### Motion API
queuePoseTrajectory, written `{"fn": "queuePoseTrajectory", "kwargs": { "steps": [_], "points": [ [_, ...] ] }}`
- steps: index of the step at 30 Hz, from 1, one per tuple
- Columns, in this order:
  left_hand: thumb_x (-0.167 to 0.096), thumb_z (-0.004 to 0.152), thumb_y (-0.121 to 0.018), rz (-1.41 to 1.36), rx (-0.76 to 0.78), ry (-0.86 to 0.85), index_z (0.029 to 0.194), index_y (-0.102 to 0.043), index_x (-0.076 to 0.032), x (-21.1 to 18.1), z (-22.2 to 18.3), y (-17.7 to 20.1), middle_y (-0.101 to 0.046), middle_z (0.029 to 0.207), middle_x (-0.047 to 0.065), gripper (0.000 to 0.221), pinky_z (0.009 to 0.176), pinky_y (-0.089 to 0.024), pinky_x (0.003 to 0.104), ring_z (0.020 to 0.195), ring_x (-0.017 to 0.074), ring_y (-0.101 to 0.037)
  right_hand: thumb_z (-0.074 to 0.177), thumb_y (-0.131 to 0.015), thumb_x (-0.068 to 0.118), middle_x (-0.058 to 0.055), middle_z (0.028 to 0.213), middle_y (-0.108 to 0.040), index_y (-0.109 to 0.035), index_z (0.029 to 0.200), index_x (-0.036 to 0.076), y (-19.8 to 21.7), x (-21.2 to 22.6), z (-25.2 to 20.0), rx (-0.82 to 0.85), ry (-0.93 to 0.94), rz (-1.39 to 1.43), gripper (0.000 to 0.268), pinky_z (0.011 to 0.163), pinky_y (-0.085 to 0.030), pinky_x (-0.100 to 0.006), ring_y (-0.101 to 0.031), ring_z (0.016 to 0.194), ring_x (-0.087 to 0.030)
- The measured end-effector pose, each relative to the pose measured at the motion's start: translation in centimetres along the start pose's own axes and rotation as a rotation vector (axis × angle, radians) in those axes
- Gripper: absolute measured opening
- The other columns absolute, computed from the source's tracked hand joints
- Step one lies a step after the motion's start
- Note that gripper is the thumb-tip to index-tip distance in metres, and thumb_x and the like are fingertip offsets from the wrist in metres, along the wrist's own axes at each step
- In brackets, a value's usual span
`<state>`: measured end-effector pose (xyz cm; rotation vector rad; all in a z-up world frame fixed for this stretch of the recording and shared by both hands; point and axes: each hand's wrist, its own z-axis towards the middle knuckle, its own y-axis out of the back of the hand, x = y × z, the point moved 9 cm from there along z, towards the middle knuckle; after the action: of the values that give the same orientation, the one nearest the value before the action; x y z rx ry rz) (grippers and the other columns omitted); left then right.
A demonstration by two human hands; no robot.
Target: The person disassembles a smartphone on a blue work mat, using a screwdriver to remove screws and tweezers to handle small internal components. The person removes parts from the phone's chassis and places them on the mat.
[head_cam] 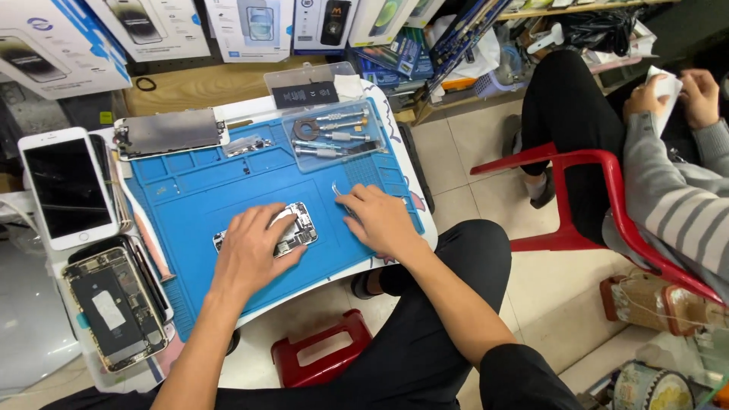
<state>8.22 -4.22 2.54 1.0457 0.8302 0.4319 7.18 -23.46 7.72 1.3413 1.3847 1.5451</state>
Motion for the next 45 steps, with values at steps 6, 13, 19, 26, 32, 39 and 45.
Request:
{"fn": "queuePoseTrajectory", "kwargs": {
  "steps": [6,13,19,26,32,39,45],
  "points": [
    [-0.047,0.085,-0.078,-0.023,-0.011,-0.027,0.125,-0.072,-0.021,-0.5,-0.3,0.6,-0.067,0.133,0.003,0.048,0.105,-0.049,0.044,0.127,0.024,-0.061,0.099,-0.067,0.034,0.008,0.104,-0.067,-0.074,0.117,0.03,2.2,-1.7,3.5,-0.333,0.058,-0.005,0.02,0.084,-0.056,-0.03,-0.068,0.1,-0.018],
    [-0.046,0.088,-0.075,-0.034,0.016,-0.002,0.13,-0.069,-0.02,-0.1,-0.2,0.0,-0.065,0.136,0.006,0.051,0.108,-0.048,0.046,0.129,0.0269,-0.06,0.103,-0.062,0.025,-0.004,0.115,-0.063,-0.075,0.124,0.016,1.2,-6.3,7.8,-0.373,0.039,-0.191,0.027,0.089,-0.049,-0.043,-0.063,0.106,-0.029],
    [-0.047,0.09,-0.072,-0.043,0.014,-0.034,0.126,-0.07,-0.019,-0.6,0.3,1.5,-0.065,0.135,0.006,0.046,0.108,-0.047,0.045,0.128,0.0261,-0.06,0.097,-0.072,0.031,0.001,0.1,-0.068,-0.08,0.113,0.025,0.8,-9.0,9.5,-0.303,-0.086,-0.162,0.019,0.09,-0.048,-0.042,-0.065,0.101,-0.025],
    [-0.051,0.087,-0.071,-0.008,0.027,-0.019,0.127,-0.07,-0.021,-0.4,0.0,0.2,-0.066,0.134,0.004,0.05,0.105,-0.049,0.045,0.126,0.0249,-0.061,0.097,-0.073,0.03,-0.005,0.104,-0.074,-0.073,0.117,0.02,2.1,-7.3,7.5,-0.26,-0.214,0.044,0.022,0.089,-0.053,-0.047,-0.07,0.102,-0.032],
    [-0.054,0.087,-0.068,0.036,-0.045,-0.001,0.123,-0.072,-0.019,-0.5,-0.5,-0.1,-0.067,0.131,0.004,0.05,0.105,-0.048,0.044,0.122,0.0238,-0.063,0.091,-0.084,0.012,-0.003,0.083,-0.074,-0.079,0.106,0.015,2.4,-3.6,3.0,-0.401,-0.078,0.596,0.016,0.056,-0.052,-0.025,-0.067,0.067,-0.016],
    [-0.049,0.086,-0.071,-0.009,-0.033,-0.018,0.124,-0.071,-0.015,-0.2,-0.4,0.3,-0.067,0.133,0.007,0.051,0.107,-0.048,0.046,0.123,0.0271,-0.062,0.103,-0.071,0.017,-0.003,0.091,-0.076,-0.076,0.106,0.014,0.4,0.8,3.0,-0.305,-0.023,0.418,0.007,0.056,-0.055,-0.033,-0.07,0.065,-0.022],
    [-0.047,0.086,-0.071,0.009,-0.053,-0.044,0.126,-0.069,-0.014,-0.4,-0.7,0.3,-0.065,0.133,0.008,0.052,0.106,-0.049,0.046,0.123,0.0269,-0.061,0.105,-0.069,0.028,-0.003,0.074,-0.074,-0.072,0.105,0.014,-0.9,1.5,3.7,-0.247,-0.02,0.227,0.014,0.059,-0.056,-0.04,-0.073,0.066,-0.026]
  ]
}}
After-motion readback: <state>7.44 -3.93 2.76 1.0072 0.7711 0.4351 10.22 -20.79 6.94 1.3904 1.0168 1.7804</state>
